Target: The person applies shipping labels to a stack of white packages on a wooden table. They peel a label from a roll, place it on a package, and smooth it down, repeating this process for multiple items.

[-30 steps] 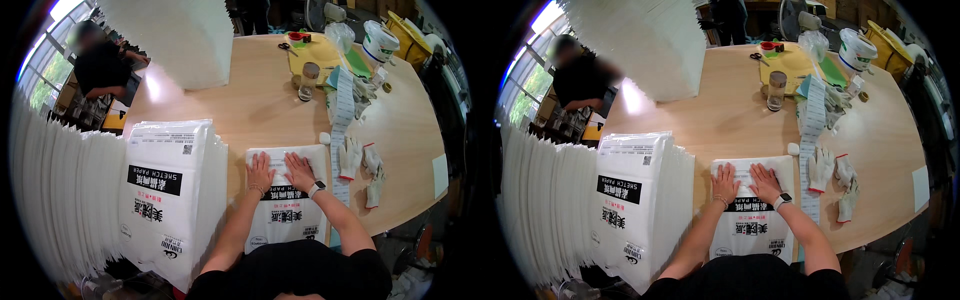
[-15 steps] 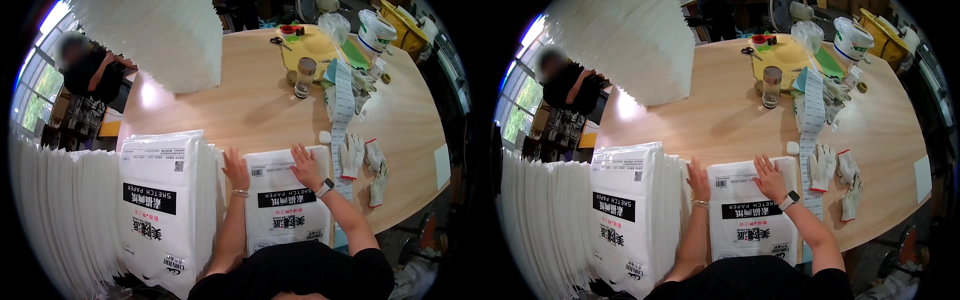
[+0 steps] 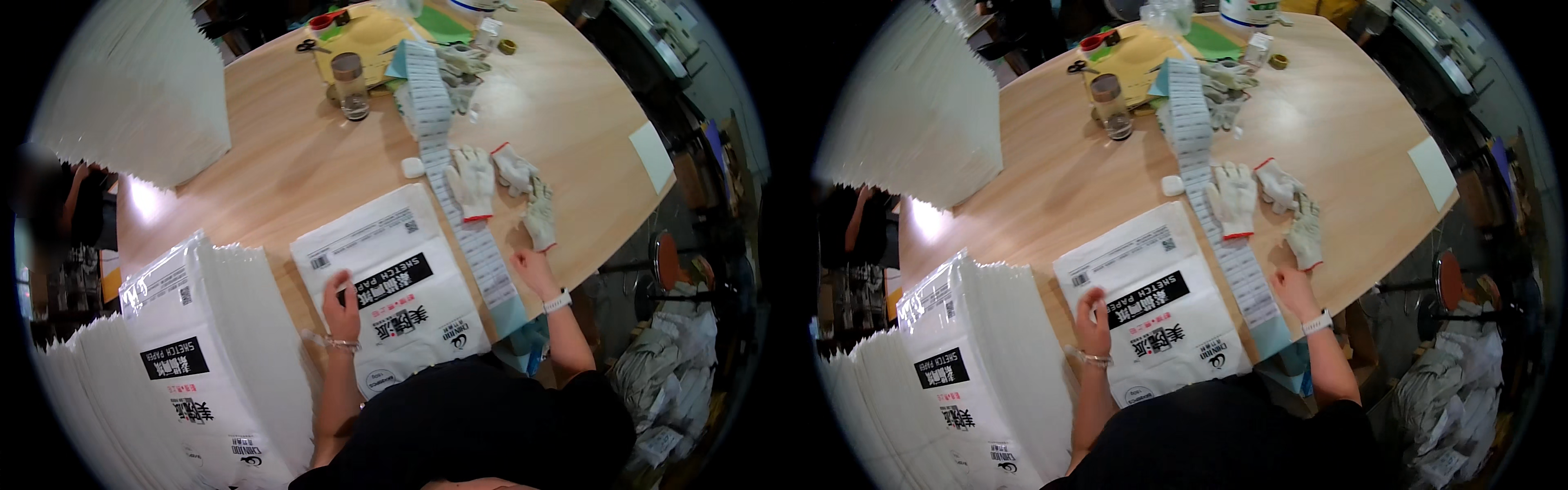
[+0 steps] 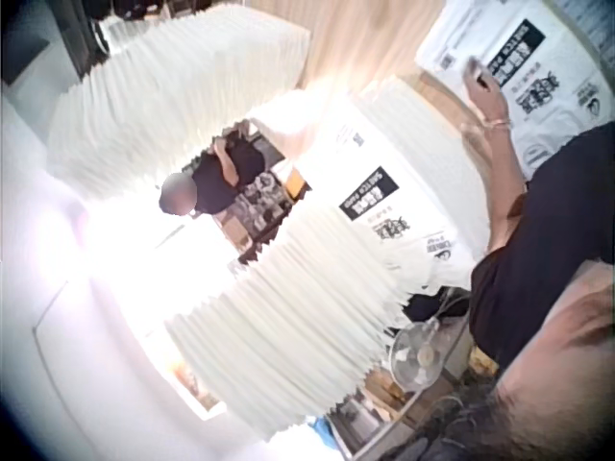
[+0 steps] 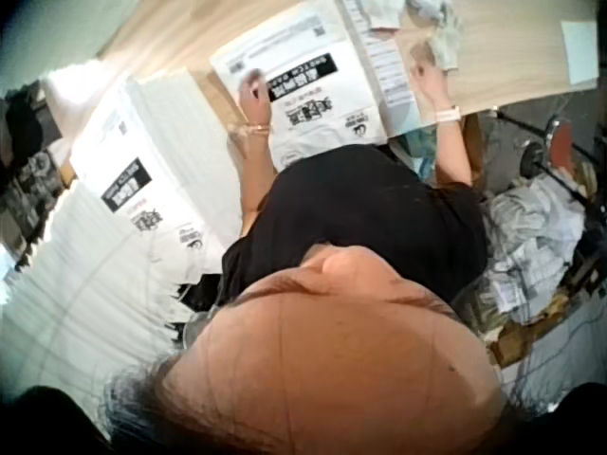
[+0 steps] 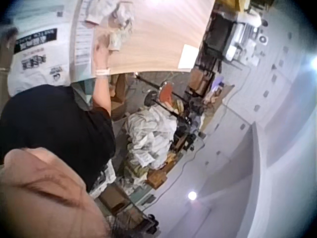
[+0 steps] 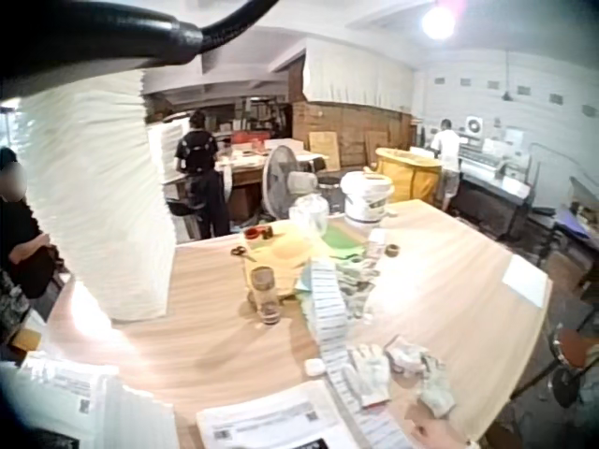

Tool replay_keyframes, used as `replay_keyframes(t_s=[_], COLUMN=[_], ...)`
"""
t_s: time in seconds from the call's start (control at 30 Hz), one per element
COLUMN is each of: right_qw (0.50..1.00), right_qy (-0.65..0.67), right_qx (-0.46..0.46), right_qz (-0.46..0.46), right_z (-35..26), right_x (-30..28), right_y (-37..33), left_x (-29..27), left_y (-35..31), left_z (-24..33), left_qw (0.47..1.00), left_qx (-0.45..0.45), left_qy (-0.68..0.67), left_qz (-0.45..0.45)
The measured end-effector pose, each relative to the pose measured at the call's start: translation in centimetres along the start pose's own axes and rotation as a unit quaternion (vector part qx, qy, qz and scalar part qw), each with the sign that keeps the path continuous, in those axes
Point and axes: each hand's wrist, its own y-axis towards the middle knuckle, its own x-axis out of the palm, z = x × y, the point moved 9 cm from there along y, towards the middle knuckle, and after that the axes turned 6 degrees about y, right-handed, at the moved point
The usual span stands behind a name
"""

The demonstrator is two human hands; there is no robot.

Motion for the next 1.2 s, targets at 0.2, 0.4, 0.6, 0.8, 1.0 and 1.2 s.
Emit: replay_keyframes(t_s=[0.2, 0.4, 0.6, 0.8, 1.0, 1.2], right_qw=[0.982, 0.936, 0.984, 0.979, 0.932, 0.887], right_qy=[0.166, 0.322, 0.173, 0.175, 0.339, 0.153], right_qx=[0.087, 0.103, -0.046, -0.08, -0.043, 0.128], right_qz=[-0.009, -0.101, 0.025, 0.07, 0.12, 0.417], right_z=[7.1, 8.4, 2.1, 2.1, 5.2, 26.1], right_x=[4.5, 4.8, -1.8, -3.7, -3.0, -16.0], right_y=[-6.9, -9.9, -11.2, -12.6, -11.7, -17.5], left_x=[13.9, 22.9, 33.9, 34.6, 33.4, 29.4], left_y=[-9.7, -11.6, -15.6, -15.2, -14.0, -8.9], left_z=[-1.7, 8.7, 11.7, 11.8, 14.2, 16.0], left_qw=[0.91, 0.862, 0.591, 0.505, 0.586, 0.678], left_qx=[-0.195, 0.179, 0.304, 0.371, 0.452, 0.438], left_qy=[-0.149, 0.116, 0.252, 0.447, 0.349, 0.289], left_qz=[-0.335, -0.459, -0.703, -0.638, -0.576, -0.514])
